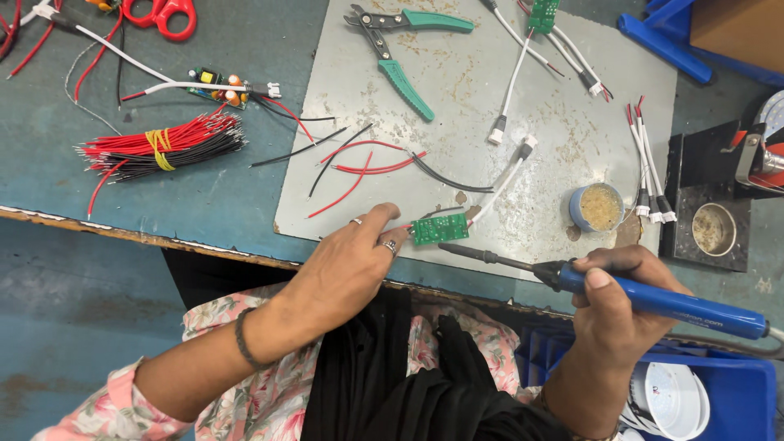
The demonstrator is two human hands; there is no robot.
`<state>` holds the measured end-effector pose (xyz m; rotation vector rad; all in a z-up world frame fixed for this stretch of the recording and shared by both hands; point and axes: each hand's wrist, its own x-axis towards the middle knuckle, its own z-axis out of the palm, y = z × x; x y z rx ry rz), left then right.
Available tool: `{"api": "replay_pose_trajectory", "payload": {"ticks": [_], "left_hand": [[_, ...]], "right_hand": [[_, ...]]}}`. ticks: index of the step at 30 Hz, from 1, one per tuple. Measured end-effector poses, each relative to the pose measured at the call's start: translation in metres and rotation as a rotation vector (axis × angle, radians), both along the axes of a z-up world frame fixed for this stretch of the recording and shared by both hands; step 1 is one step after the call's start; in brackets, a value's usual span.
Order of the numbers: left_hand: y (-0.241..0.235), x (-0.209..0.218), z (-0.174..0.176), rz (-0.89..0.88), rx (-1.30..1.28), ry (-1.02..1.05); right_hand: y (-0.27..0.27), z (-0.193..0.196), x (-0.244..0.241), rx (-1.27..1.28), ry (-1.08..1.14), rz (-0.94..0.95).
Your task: The person uses a soldering iron to attach red and black wires to a small green circuit board. They repeatedly heat the wire ends and apply solder to secure connections, then place the finished assembly on the workbench.
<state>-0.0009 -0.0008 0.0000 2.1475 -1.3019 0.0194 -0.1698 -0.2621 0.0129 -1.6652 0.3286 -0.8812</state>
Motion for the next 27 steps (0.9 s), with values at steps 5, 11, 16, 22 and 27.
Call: {"api": "replay_pose_trajectory", "payload": {"ticks": [5,11,16,22,27], "left_hand": [[-0.003,-0.003,0.002,0.022,0.029,-0.094],[-0.005,-0.004,0.007,0.012,0.111,-0.303],[-0.006,-0.005,0.009,-0.016,0.175,-0.256],[-0.009,-0.008,0.014,-0.044,0.165,-0.145],[-0.007,-0.009,0.017,-0.097,0.102,-0.099]], "right_hand": [[-0.004,-0.009,-0.002,0.023,-0.067,-0.007],[0.006,-0.019,0.011,0.075,-0.228,0.043],[0.049,-0.032,0.038,0.125,-0.07,0.149],[0.072,-0.039,0.058,0.39,-0.147,0.239],[0.072,-0.04,0.058,0.361,-0.152,0.25]]}}
